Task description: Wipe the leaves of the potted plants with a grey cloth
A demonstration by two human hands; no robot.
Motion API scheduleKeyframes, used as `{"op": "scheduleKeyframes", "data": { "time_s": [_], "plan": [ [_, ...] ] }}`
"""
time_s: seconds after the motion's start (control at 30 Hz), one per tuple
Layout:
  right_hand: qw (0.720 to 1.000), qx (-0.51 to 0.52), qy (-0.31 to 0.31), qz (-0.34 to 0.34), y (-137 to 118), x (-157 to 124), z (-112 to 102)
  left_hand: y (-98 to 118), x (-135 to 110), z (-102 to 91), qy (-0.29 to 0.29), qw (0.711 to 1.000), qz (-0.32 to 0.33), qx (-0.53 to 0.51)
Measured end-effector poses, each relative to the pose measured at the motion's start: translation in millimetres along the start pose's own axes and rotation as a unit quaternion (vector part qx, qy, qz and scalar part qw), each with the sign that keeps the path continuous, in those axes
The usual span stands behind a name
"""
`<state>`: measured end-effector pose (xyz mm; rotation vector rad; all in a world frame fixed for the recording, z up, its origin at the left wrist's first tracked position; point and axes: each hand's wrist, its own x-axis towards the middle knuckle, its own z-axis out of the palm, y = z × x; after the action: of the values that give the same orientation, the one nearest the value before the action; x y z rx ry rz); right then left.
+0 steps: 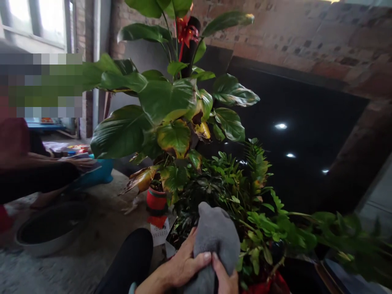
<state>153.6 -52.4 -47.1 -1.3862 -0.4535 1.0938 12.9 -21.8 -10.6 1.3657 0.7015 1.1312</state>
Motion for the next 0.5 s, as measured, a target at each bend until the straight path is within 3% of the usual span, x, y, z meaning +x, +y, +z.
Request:
{"op": "scheduleKeyframes", "data": {
  "time_s": [0.07, 0.13, 0.2, 0.23, 0.33, 0.43, 0.5],
  "plan": [
    [0.999, 0.012, 0.047, -0.018, -34.7, -2.0, 2.2, -1.9, 10.7, -3.6, 0.061, 0.997, 0.038, -0.013],
    [0.994, 0.078, 0.07, -0.011, -62.7, -4.7, 8.5, -12.3, 22.3, -13.3, 0.204, 0.978, 0.049, -0.004],
    [0.99, 0.137, 0.039, 0.019, -72.5, -3.6, 14.9, -28.1, 33.5, -28.8, 0.335, 0.941, 0.044, 0.017],
    [0.989, 0.141, 0.004, 0.043, -68.6, -0.5, 16.0, -36.3, 38.8, -37.7, 0.37, 0.928, 0.038, 0.023],
    [0.992, 0.046, -0.09, 0.078, -30.4, 18.2, 3.4, -55.0, 53.1, -61.5, 0.374, 0.927, -0.002, 0.006],
    [0.995, -0.025, -0.086, -0.035, 1.8, 38.2, -28.4, -59.1, 65.4, -74.7, 0.325, 0.944, -0.046, -0.029],
    [0.994, -0.003, -0.063, -0.088, -6.7, 43.9, -45.4, -56.5, 71.4, -78.6, 0.302, 0.951, -0.051, -0.037]
  ]
}}
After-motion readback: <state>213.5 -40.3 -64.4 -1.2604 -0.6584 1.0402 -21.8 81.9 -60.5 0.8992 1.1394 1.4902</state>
